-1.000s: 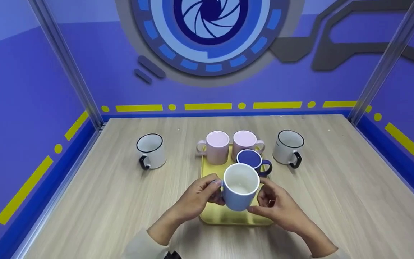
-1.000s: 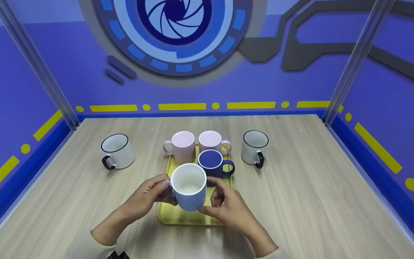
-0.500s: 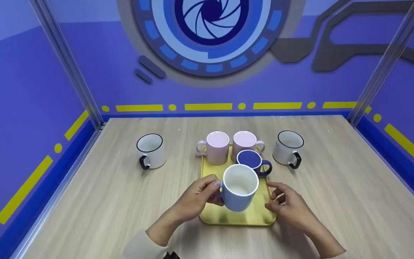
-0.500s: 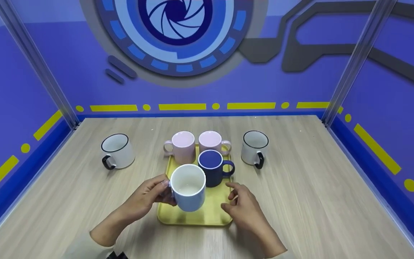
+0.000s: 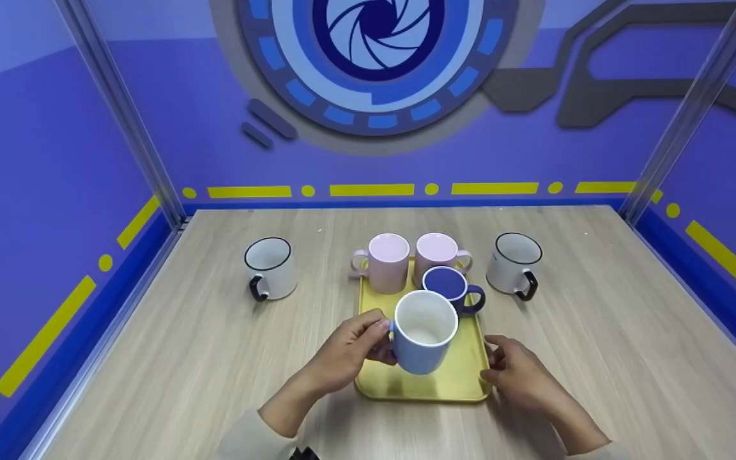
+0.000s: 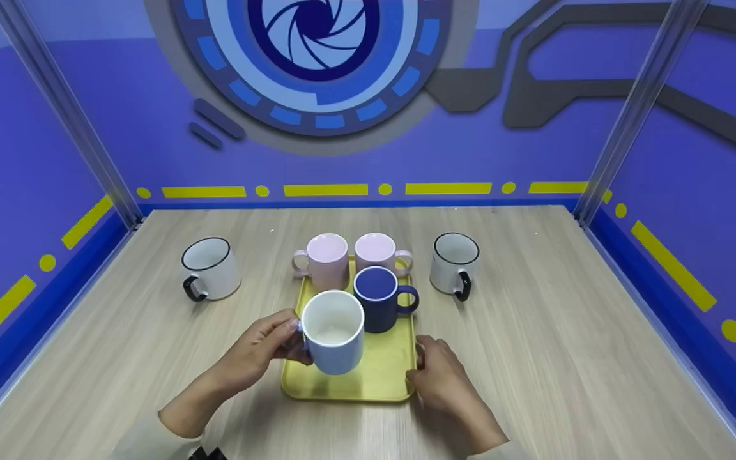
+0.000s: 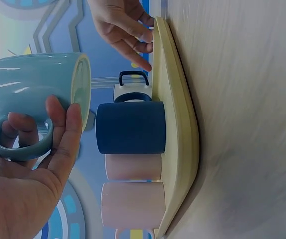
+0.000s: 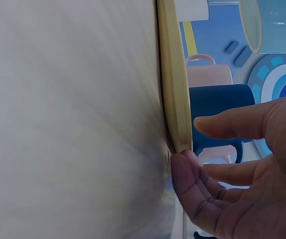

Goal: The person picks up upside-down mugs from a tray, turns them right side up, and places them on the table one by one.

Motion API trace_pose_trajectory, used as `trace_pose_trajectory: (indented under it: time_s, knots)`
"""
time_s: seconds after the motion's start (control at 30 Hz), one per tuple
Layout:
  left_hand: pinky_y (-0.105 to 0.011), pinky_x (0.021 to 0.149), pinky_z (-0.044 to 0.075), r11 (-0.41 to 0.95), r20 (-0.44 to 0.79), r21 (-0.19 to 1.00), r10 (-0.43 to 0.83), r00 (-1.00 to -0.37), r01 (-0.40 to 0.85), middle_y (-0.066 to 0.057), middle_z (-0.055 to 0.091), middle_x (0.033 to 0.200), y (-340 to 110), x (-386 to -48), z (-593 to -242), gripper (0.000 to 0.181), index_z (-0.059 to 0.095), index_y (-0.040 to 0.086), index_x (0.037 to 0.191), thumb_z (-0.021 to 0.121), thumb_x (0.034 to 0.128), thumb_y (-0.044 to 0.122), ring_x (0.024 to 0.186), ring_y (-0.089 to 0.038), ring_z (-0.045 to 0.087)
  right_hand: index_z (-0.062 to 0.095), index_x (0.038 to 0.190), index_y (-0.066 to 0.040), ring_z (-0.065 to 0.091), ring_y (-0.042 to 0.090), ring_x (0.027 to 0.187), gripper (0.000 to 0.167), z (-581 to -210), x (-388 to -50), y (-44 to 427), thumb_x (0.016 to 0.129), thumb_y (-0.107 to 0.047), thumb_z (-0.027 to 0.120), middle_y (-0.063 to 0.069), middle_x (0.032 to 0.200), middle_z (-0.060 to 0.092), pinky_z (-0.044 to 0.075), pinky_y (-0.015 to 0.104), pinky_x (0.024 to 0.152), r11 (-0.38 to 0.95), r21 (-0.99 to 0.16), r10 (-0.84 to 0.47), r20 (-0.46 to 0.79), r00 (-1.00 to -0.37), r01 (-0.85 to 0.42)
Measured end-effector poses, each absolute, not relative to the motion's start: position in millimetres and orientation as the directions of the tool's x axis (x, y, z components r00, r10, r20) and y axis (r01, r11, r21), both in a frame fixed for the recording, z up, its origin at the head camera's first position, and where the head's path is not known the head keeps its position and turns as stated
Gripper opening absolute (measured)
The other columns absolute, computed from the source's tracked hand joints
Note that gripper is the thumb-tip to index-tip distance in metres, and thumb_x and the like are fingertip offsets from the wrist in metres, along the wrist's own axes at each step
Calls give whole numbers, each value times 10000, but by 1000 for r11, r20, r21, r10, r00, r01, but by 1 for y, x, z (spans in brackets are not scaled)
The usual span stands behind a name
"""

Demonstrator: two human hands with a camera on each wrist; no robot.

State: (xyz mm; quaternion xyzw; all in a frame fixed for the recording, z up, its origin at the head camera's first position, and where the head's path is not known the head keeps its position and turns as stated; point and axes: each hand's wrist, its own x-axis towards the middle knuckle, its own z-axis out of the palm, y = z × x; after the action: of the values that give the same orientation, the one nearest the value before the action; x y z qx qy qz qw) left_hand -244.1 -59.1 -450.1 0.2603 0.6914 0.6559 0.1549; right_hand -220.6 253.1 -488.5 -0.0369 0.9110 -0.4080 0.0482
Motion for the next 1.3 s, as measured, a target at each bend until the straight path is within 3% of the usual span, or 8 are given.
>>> trace_pose_trajectory:
  time_s: [0.43, 0.63, 0.87, 1.13, 1.3]
  knots:
    - [-421, 853, 634, -47, 169, 985, 495, -852, 168, -5, 499, 818, -66, -252, -449, 403, 462, -118, 988, 395, 1134, 252, 759, -109, 574, 447, 1442, 155, 568, 192, 746, 690, -491, -222, 251, 784, 95, 647, 117, 912, 606, 487, 274, 559, 643, -766, -136, -144, -980, 23]
    - [-354, 833, 633, -53, 183, 983, 376, -908, 176, -14, 517, 807, -71, -258, -448, 389, 488, -86, 1004, 395, 1135, 269, 775, -130, 602, 462, 1430, 154, 566, 190, 747, 685, -493, -222, 252, 778, 82, 659, 113, 914, 607, 484, 271, 565, 640, -768, -126, -139, -982, 26]
    - [-353, 854, 623, -97, 179, 982, 205, -962, 162, -27, 518, 787, -75, -264, -447, 381, 451, -62, 959, 383, 1138, 268, 832, -188, 636, 462, 1424, 156, 556, 191, 780, 681, -493, -222, 253, 779, 72, 663, 120, 934, 597, 477, 261, 582, 626, -779, -143, -127, -981, 10]
    - [-345, 879, 611, -120, 167, 980, 53, -984, 160, -29, 528, 795, -82, -275, -453, 314, 483, -64, 997, 401, 1130, 209, 846, -173, 613, 471, 1405, 166, 541, 183, 794, 672, -496, -222, 256, 771, 64, 669, 113, 924, 596, 464, 241, 609, 613, -789, -176, -83, -981, -44]
    - [-345, 879, 597, -99, 119, 988, -8, -993, 119, -35, 537, 822, -86, -282, -459, 305, 494, -2, 971, 383, 1136, 229, 842, -172, 589, 482, 1401, 158, 548, 185, 816, 682, -498, -222, 256, 750, 72, 665, 114, 943, 603, 464, 240, 623, 619, -785, -170, -87, -982, -38]
